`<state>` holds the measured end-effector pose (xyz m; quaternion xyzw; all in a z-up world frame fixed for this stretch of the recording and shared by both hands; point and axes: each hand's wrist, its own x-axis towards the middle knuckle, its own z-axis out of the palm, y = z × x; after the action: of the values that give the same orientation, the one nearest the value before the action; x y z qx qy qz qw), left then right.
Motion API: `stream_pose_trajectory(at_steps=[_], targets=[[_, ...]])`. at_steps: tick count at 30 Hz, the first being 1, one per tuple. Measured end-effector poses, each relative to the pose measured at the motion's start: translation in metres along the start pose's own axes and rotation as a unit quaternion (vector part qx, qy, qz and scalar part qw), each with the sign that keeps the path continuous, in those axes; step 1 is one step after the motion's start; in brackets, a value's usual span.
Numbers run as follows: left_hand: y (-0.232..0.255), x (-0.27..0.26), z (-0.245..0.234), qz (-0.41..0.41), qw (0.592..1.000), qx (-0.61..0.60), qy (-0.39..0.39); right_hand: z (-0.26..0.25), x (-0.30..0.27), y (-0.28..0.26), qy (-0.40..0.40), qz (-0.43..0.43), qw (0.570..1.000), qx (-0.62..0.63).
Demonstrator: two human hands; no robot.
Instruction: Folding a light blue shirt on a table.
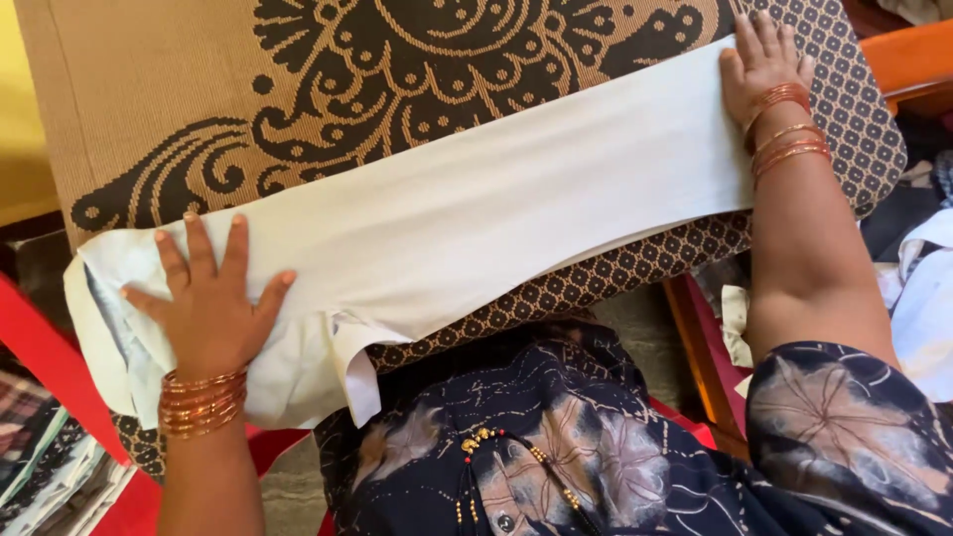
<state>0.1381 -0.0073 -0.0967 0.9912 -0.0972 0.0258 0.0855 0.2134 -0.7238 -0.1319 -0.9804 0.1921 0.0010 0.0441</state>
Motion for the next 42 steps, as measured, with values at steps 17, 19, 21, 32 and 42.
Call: stream_pose_trajectory(at_steps=[17, 19, 21, 32, 42], targets=[[0.059, 0.008, 0.032, 0.079, 0.995, -0.005, -0.057, 0.018, -0.179, -0.265, -0.092, -0.388, 0.917, -0.026], [0.029, -0.003, 0.027, 0.045, 0.997, 0.001, -0.067, 0.038, -0.144, -0.200, -0.035, -0.352, 0.935, -0.024], [0.007, -0.015, 0.014, -0.019, 0.998, 0.023, -0.054, 0.044, -0.108, -0.119, 0.082, -0.239, 0.967, 0.025], [0.005, -0.012, 0.011, -0.106, 0.992, 0.033, 0.064, -0.032, -0.147, -0.186, -0.028, 0.043, 0.986, 0.156], [0.034, 0.001, 0.017, -0.051, 0.997, 0.002, -0.057, 0.048, -0.233, -0.416, -0.021, -0.492, 0.870, 0.025]])
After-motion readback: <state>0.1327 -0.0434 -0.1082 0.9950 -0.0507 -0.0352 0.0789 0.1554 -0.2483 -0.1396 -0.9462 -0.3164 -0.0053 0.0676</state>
